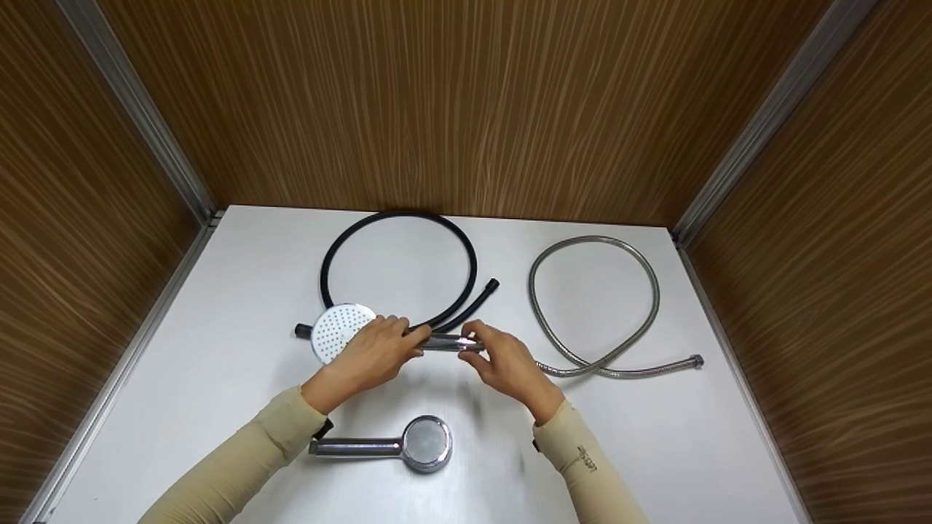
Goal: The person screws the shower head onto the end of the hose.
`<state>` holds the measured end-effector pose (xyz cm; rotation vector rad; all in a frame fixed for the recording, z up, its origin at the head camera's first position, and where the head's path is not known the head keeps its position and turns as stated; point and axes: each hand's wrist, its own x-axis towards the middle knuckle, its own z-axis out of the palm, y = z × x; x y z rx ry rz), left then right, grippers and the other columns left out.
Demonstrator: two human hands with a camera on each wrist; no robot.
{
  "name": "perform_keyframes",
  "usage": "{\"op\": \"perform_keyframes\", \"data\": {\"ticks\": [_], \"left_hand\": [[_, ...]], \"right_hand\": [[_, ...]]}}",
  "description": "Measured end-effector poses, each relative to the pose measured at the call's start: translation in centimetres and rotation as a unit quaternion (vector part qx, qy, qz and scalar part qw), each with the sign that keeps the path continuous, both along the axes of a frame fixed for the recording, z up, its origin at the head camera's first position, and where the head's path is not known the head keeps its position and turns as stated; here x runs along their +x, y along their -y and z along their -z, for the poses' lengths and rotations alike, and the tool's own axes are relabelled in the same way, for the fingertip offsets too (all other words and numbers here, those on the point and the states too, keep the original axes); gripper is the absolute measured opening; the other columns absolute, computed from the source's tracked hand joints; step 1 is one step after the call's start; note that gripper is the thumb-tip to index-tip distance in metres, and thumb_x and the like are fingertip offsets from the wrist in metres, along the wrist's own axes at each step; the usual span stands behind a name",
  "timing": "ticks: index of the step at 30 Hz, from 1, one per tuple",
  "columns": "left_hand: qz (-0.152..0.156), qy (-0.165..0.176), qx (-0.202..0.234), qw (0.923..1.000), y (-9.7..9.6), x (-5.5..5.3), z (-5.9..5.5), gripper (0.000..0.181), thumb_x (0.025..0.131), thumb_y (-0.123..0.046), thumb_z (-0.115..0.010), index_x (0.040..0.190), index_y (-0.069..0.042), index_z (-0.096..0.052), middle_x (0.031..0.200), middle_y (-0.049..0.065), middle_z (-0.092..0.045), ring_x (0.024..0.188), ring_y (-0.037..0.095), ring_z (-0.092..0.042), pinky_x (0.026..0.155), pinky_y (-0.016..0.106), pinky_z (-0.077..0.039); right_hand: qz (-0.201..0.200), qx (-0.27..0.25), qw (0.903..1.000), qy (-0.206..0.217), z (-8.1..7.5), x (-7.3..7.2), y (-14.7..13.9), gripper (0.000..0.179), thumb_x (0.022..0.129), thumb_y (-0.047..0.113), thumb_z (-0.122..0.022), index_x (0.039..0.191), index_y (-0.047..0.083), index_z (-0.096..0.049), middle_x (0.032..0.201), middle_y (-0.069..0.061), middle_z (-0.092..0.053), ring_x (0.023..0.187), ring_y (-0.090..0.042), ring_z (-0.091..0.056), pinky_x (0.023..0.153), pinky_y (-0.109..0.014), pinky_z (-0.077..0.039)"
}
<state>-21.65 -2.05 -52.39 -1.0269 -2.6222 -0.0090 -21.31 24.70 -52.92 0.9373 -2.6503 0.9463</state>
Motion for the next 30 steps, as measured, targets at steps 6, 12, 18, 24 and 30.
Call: {"op": "perform_keyframes", "data": {"ticks": [6,12,18,24,30], "left_hand": [[0.000,0.001,0.002,1.0000,-0.01,0.04,-0.02,0.029,0.106,-0.040,-0.058,0.127,-0.020,-0.058,0.096,0.006,-0.068,0.087,0.023,-0.066,0.080,0.035,-0.052],[0.001,-0.005,0.004,1.0000,-0.04,0.05,-0.02,0.029,0.106,-0.040,-0.058,0.127,-0.021,-0.059,0.096,0.006,-0.069,0.086,0.023,-0.066,0.079,0.035,-0.053],[0.001,-0.009,0.004,1.0000,-0.10,0.06,0.00,0.028,0.106,-0.040,-0.058,0.126,-0.020,-0.059,0.096,0.007,-0.069,0.087,0.023,-0.067,0.080,0.035,-0.053],[0.001,0.000,0.005,1.0000,-0.12,0.03,-0.04,0.027,0.106,-0.039,-0.058,0.124,-0.020,-0.060,0.097,0.007,-0.069,0.088,0.024,-0.067,0.081,0.036,-0.054],[-0.002,0.002,-0.002,1.0000,-0.13,0.06,-0.19,0.027,0.106,-0.039,-0.057,0.125,-0.020,-0.059,0.097,0.007,-0.069,0.088,0.024,-0.067,0.081,0.036,-0.054]], "right_hand": [[-0.001,0.010,0.9998,-0.015,0.04,0.05,-0.05,0.027,0.097,0.015,-0.077,0.120,0.004,-0.066,0.094,-0.002,-0.072,0.072,-0.009,-0.052,0.067,-0.030,-0.047],[0.003,-0.003,1.0000,0.000,0.00,0.15,-0.10,0.032,0.096,0.014,-0.078,0.122,0.004,-0.064,0.092,-0.003,-0.072,0.072,-0.010,-0.051,0.066,-0.030,-0.045],[0.002,-0.001,0.9999,0.011,-0.14,0.18,-0.13,0.030,0.096,0.013,-0.077,0.121,0.005,-0.062,0.097,-0.004,-0.074,0.079,-0.011,-0.059,0.072,-0.035,-0.054],[0.004,0.006,0.9998,0.018,-0.31,0.19,-0.13,0.026,0.098,0.015,-0.075,0.120,0.007,-0.064,0.098,-0.001,-0.073,0.077,-0.011,-0.057,0.071,-0.031,-0.050],[0.005,0.015,0.9996,0.023,-0.30,0.19,-0.15,0.026,0.099,0.018,-0.074,0.122,0.008,-0.064,0.098,0.000,-0.072,0.077,-0.010,-0.056,0.070,-0.030,-0.049]]}}
